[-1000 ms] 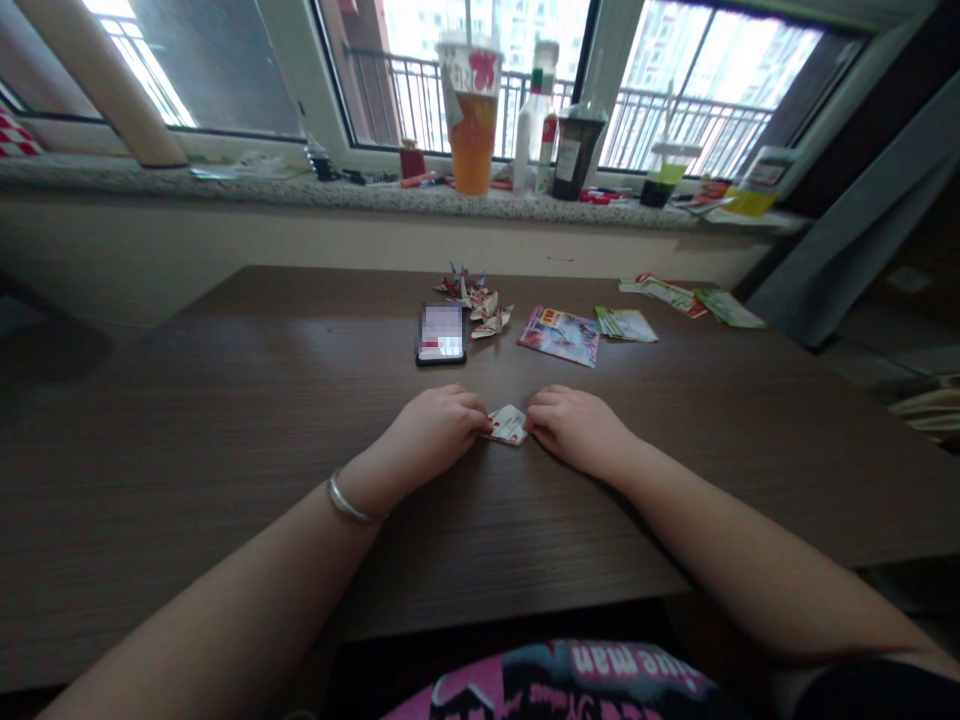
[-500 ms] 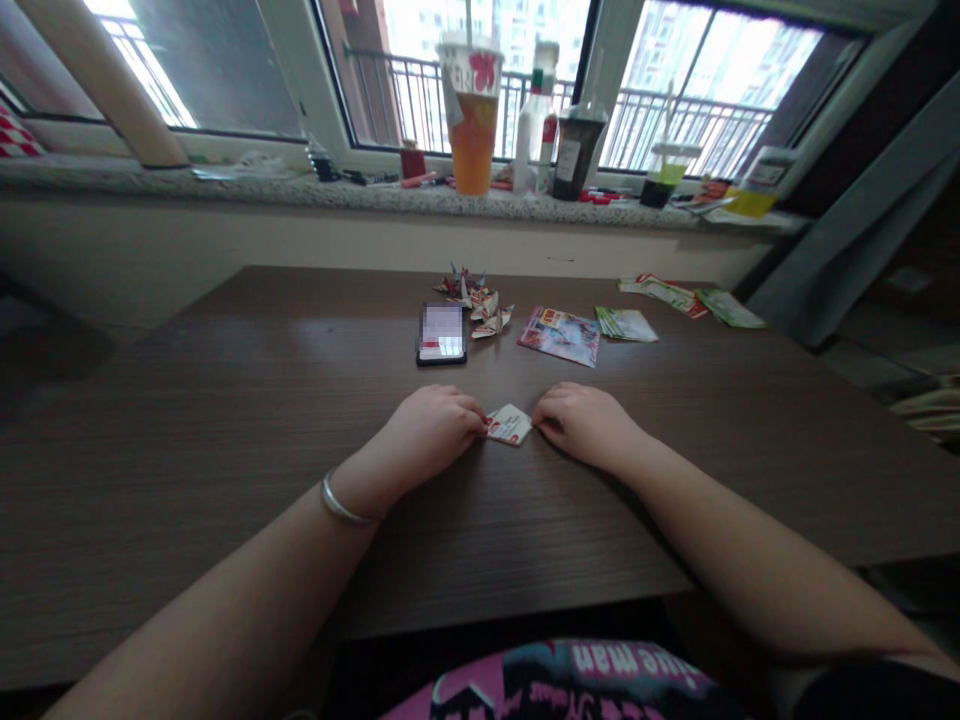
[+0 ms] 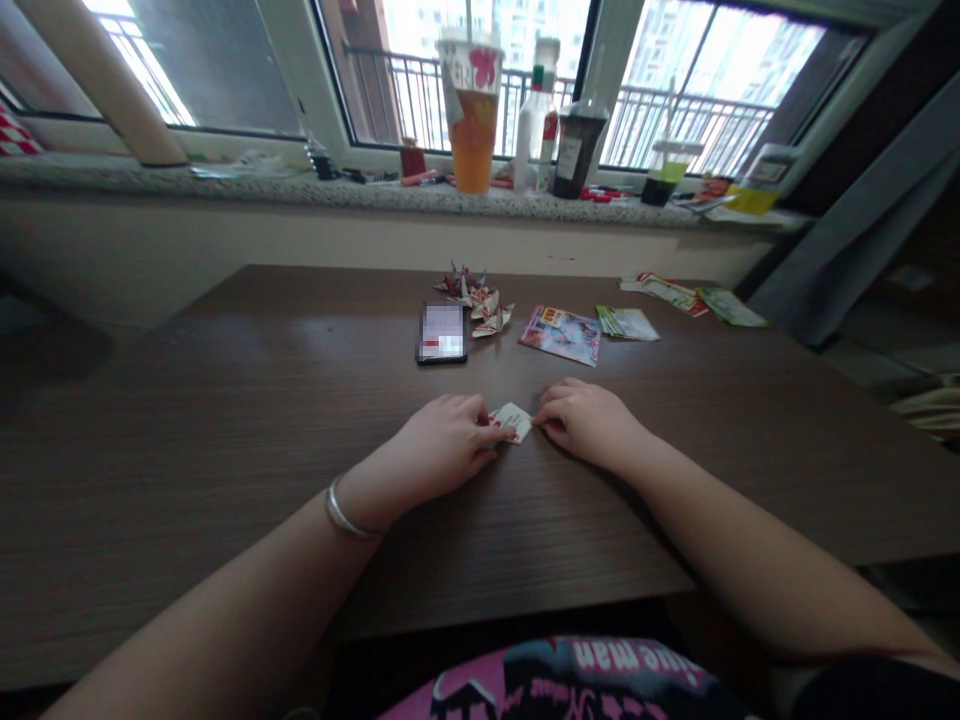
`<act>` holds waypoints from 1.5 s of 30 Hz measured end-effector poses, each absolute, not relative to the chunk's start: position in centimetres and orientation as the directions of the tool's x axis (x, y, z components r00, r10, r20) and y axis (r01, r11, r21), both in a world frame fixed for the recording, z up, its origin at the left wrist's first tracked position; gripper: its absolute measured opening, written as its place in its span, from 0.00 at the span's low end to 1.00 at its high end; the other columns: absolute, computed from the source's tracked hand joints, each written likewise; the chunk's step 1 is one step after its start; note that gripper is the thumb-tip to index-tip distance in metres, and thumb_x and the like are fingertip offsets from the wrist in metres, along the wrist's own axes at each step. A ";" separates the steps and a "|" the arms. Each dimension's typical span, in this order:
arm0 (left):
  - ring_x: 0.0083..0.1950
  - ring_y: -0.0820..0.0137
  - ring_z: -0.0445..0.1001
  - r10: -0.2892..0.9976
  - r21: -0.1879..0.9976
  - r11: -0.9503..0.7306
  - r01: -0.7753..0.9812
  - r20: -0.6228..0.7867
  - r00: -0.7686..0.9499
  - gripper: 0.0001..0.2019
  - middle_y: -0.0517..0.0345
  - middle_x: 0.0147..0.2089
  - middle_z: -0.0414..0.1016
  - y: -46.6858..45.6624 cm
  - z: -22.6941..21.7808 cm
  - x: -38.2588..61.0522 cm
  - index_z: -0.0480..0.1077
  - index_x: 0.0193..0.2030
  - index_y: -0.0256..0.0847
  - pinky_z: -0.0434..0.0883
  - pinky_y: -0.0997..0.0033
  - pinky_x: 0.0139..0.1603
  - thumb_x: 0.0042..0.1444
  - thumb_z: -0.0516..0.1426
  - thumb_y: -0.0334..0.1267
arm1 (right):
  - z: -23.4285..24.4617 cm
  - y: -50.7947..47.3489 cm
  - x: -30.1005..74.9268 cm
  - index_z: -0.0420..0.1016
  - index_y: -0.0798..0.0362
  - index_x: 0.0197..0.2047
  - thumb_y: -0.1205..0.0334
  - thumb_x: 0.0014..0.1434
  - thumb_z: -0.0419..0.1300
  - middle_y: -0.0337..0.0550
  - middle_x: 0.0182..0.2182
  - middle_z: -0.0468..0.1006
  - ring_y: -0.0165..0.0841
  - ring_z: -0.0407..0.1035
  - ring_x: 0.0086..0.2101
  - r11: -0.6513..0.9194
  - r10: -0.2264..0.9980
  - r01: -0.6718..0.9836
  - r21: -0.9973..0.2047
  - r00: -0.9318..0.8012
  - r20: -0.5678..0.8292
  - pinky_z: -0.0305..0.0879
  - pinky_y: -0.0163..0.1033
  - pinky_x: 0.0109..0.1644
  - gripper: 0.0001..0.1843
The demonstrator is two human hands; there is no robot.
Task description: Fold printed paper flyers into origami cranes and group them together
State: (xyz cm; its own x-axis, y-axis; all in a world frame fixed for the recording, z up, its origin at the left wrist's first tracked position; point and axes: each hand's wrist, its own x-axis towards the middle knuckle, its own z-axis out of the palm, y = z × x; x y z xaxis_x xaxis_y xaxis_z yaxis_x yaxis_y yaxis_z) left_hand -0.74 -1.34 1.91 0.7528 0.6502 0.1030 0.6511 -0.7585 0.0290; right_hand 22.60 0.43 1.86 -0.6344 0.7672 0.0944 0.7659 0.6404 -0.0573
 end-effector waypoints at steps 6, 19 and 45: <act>0.44 0.63 0.69 0.646 0.044 -0.763 0.645 0.101 0.757 0.16 0.51 0.42 0.69 -1.5 2.1 -0.9 0.71 0.56 0.52 0.67 0.62 0.47 0.61 0.55 0.40 | 2.3 0.2 22.7 0.81 0.50 0.39 0.66 0.60 0.56 0.46 0.37 0.81 0.39 0.71 0.40 0.603 0.797 0.797 -0.038 -0.599 0.078 0.63 0.42 0.45 0.12; 0.46 0.61 0.71 0.642 0.015 -0.766 0.643 0.082 0.763 0.17 0.50 0.46 0.72 -1.8 2.2 -0.6 0.70 0.57 0.51 0.67 0.61 0.48 0.62 0.54 0.41 | 2.4 0.3 23.1 0.82 0.48 0.39 0.65 0.59 0.57 0.43 0.42 0.80 0.40 0.70 0.43 0.687 0.726 0.723 -0.069 -0.684 0.067 0.63 0.44 0.48 0.12; 0.57 0.62 0.70 0.663 0.077 -0.745 0.662 0.197 0.723 0.13 0.51 0.57 0.72 0.0 0.6 -0.5 0.69 0.52 0.39 0.63 0.58 0.60 0.63 0.52 0.39 | 0.4 0.4 21.5 0.75 0.53 0.45 0.64 0.62 0.55 0.47 0.52 0.76 0.39 0.65 0.55 0.752 0.659 0.620 -0.224 -0.698 0.280 0.63 0.47 0.59 0.10</act>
State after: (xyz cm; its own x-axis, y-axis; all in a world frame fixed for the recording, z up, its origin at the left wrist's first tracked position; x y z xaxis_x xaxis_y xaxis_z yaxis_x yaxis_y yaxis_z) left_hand -0.46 0.04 0.63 0.7227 0.6626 0.1968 0.6622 -0.7453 0.0773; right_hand 21.51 0.38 0.44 -0.6977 0.6593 0.2801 0.6203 0.7516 -0.2241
